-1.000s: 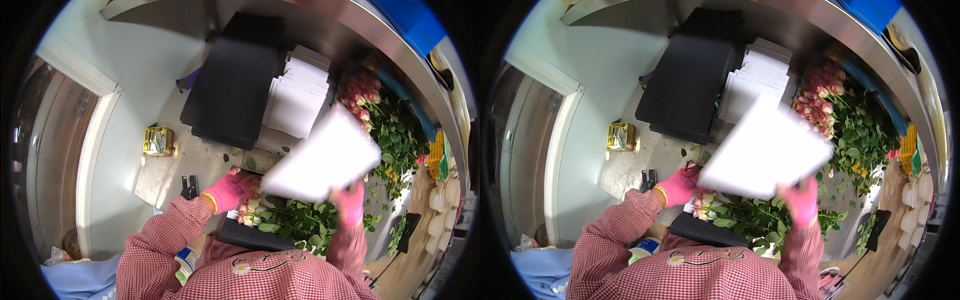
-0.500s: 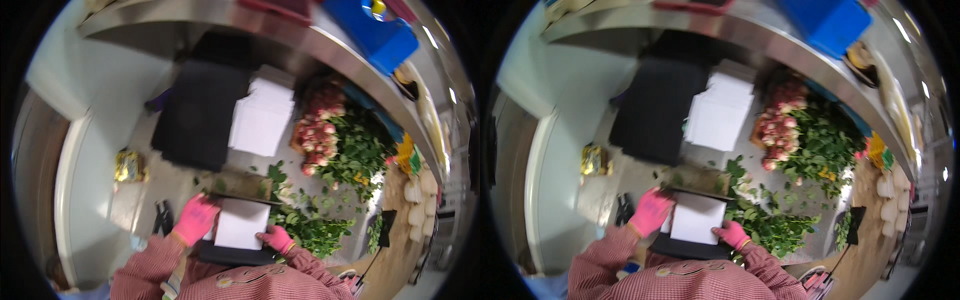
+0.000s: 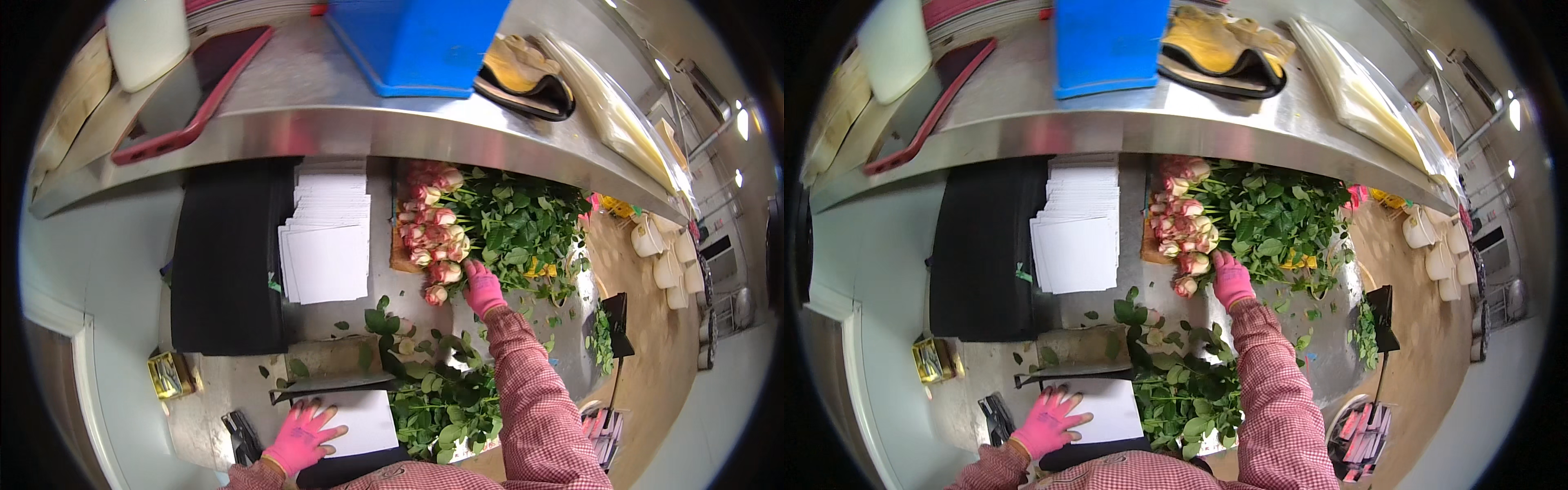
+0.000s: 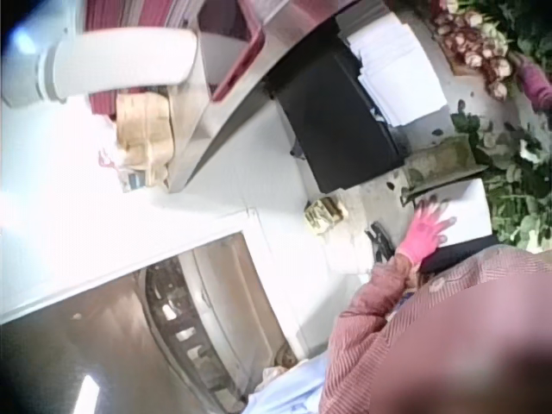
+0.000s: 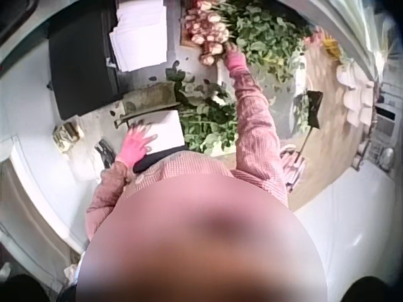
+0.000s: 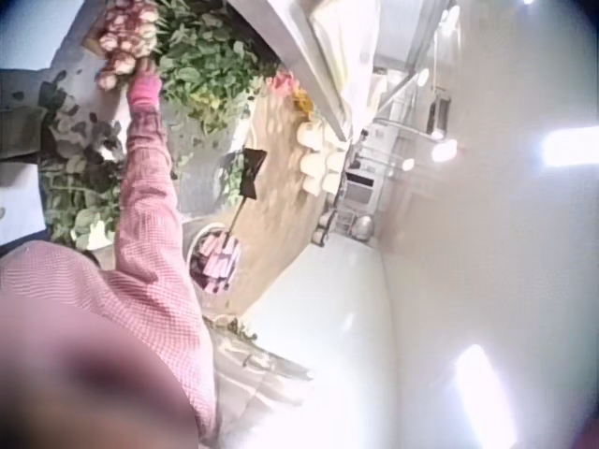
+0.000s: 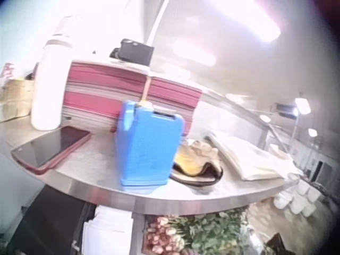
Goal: The person arranges pink roses into small black boxes lined with white paper. They use a stapler to secure the boxes and then wrap the bundles in clear plastic film. The finished packages are stacked on the floor.
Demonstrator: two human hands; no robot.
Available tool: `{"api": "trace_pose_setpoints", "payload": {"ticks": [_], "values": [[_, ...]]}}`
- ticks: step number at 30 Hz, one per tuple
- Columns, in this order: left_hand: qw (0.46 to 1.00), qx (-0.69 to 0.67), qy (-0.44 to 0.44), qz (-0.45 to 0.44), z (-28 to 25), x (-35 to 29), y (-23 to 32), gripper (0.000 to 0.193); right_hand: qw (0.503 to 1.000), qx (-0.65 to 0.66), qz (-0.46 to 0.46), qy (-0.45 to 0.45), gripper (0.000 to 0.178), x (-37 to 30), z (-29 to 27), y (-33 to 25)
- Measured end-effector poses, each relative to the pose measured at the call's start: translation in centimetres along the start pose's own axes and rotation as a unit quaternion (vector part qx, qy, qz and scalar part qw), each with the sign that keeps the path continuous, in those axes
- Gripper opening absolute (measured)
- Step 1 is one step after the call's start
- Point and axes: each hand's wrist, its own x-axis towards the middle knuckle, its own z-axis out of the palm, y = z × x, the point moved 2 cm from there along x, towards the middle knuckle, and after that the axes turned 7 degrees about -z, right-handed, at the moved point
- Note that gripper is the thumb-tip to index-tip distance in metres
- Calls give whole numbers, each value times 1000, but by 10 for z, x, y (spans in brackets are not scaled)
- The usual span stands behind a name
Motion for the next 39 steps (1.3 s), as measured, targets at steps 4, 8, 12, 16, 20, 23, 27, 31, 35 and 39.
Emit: {"api": "trace_pose_setpoints", "payload": {"ticks": [4, 8, 12, 16, 20, 23, 27, 31, 35, 39], "values": [[999, -37, 14, -12, -1, -2, 1, 53, 996, -18, 33, 84, 49, -12, -49, 41], [999, -31, 7, -12, 5, 2, 0, 52, 975, -220, 23, -19, 56, 11, -140, 42], [1000, -20, 11, -13, -2, 5, 3, 52, 980, -187, 35, -51, 53, 40, -45, 35], [1000, -4, 12, 2, -12, 12, 7, 53, 958, -145, 211, -130, 35, 45, 22, 22], [1000, -2, -16, -17, -10, 5, 7, 52, 908, 369, 173, 96, 29, 21, -65, 29], [999, -29, 15, -18, 4, -2, 1, 52, 887, 355, 99, 277, 33, -11, -182, 57], [999, -34, -2, -4, 2, 0, 3, 53, 933, 165, 237, 213, 29, -40, -246, 133], [998, -43, 25, -35, 5, -8, 3, 52, 945, -111, -44, 305, 34, -20, -337, 25], [998, -56, 28, 4, 6, 1, -2, 53, 990, -123, 45, -53, 24, 1, -354, 3], [993, -83, 77, -26, 15, -17, -7, 57, 858, 248, -103, -437, 37, 0, -288, -193]]}}
